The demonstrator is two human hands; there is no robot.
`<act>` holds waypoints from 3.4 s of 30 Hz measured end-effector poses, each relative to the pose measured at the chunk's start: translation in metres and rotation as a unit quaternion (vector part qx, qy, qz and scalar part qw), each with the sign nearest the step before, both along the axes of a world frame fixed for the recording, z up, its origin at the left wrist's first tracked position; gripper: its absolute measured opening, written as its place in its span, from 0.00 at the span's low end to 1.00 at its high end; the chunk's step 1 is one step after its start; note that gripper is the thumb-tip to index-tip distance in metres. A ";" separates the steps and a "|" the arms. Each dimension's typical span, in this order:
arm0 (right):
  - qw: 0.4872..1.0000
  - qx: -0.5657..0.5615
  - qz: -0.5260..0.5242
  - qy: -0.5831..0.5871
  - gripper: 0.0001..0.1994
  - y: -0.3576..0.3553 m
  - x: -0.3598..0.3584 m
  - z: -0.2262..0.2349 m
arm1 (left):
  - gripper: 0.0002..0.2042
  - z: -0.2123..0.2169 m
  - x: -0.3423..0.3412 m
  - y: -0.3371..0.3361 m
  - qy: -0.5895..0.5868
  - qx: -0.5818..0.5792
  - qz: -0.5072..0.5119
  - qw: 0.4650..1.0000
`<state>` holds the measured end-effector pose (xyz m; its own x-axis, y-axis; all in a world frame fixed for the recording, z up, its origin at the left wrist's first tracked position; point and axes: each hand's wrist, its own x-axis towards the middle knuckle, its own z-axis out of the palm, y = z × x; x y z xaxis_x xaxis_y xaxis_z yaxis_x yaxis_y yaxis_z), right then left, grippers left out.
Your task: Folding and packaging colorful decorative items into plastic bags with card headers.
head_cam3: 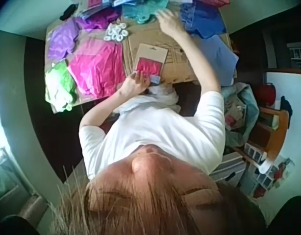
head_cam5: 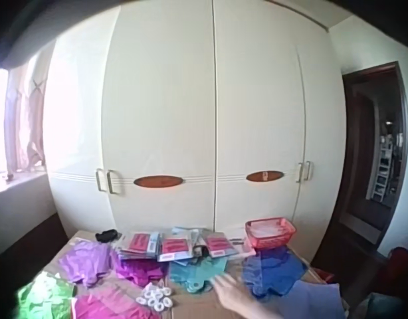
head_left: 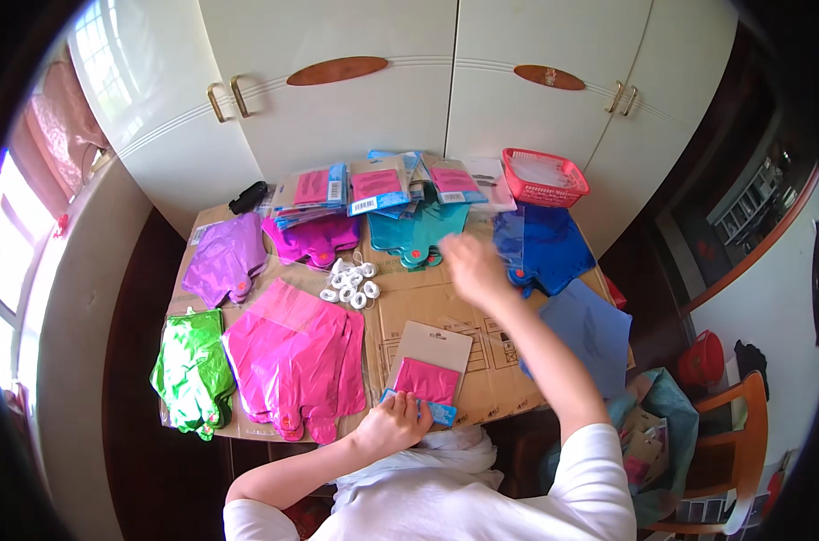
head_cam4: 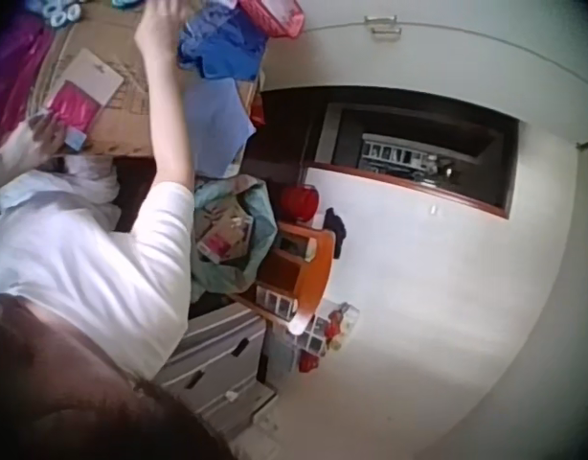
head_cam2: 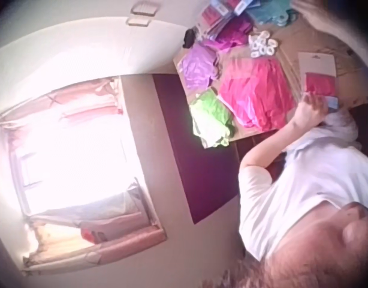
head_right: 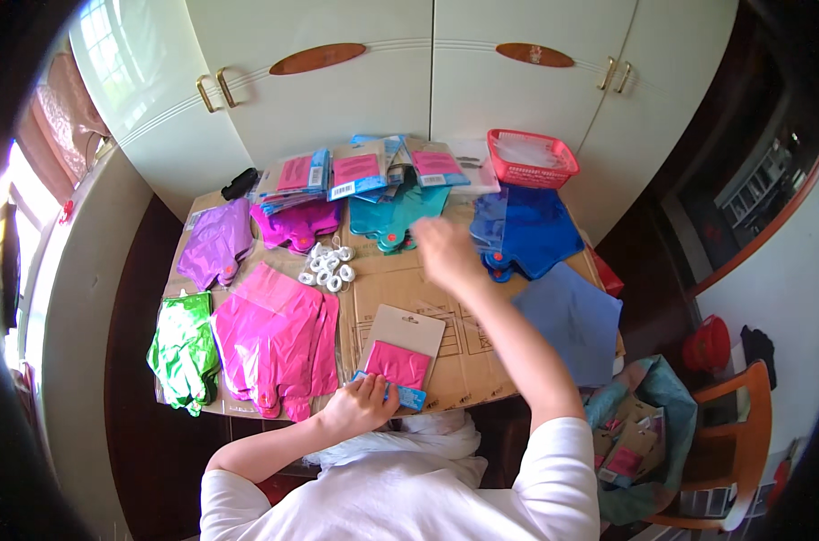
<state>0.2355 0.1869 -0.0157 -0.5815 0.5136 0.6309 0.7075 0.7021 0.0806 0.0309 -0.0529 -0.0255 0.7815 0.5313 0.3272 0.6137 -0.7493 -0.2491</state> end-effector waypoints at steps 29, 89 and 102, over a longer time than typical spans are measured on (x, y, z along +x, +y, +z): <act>0.987 -0.152 0.036 -0.021 0.04 -0.084 0.002 -0.007 | 0.08 0.046 -0.048 -0.002 -0.168 0.121 0.066 0.976; 0.991 -0.088 0.075 0.062 0.02 -0.080 -0.058 -0.028 | 0.10 0.010 -0.055 0.009 -0.062 0.130 -0.054 0.988; 0.994 -0.090 0.056 0.034 0.04 -0.074 -0.061 -0.041 | 0.11 0.005 -0.058 0.013 -0.072 0.118 -0.063 0.988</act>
